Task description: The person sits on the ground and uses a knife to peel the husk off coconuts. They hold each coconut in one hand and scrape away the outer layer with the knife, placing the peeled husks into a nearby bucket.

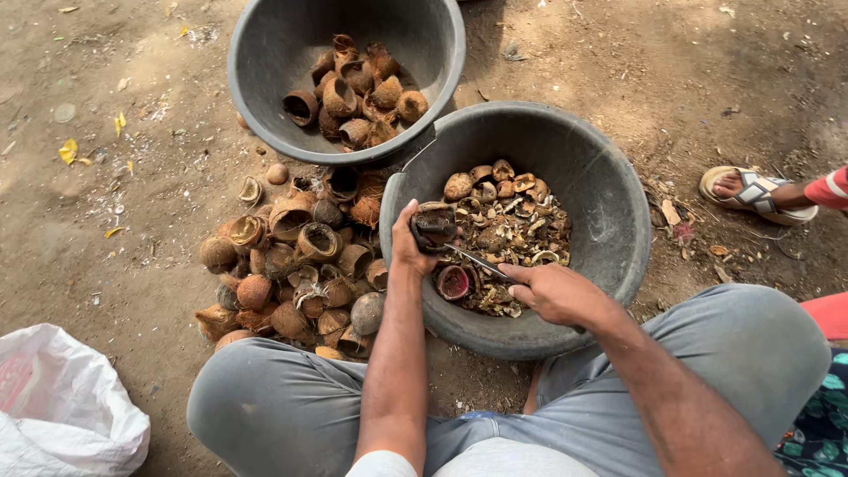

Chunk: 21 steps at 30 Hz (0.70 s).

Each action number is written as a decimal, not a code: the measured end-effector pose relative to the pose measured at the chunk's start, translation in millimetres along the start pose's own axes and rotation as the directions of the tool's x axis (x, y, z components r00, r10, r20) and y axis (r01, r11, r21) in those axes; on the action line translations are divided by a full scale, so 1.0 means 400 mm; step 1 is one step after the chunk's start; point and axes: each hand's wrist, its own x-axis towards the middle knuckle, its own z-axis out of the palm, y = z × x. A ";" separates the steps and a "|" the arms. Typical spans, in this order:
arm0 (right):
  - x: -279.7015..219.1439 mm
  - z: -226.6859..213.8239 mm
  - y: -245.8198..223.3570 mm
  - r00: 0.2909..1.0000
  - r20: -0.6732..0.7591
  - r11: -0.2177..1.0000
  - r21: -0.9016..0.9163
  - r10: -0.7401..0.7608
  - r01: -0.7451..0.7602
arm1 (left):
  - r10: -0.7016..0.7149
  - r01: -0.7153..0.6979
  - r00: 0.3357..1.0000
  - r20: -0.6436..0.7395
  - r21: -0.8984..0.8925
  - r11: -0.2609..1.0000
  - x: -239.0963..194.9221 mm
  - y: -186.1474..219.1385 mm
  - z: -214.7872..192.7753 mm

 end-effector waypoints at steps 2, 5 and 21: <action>-0.014 -0.024 -0.031 0.999 0.039 1.000 0.009 0.010 -0.011 | -0.045 0.044 0.999 0.026 0.045 0.998 -0.017 0.006 0.019; -0.022 -0.024 -0.078 0.987 0.107 0.993 -0.026 0.117 -0.115 | -0.061 0.057 0.998 0.017 0.167 0.984 -0.036 0.004 0.036; 0.057 0.084 -0.070 0.996 -0.004 0.995 -0.035 0.093 -0.093 | 0.361 -0.145 0.790 -0.495 0.422 0.895 0.050 -0.104 0.021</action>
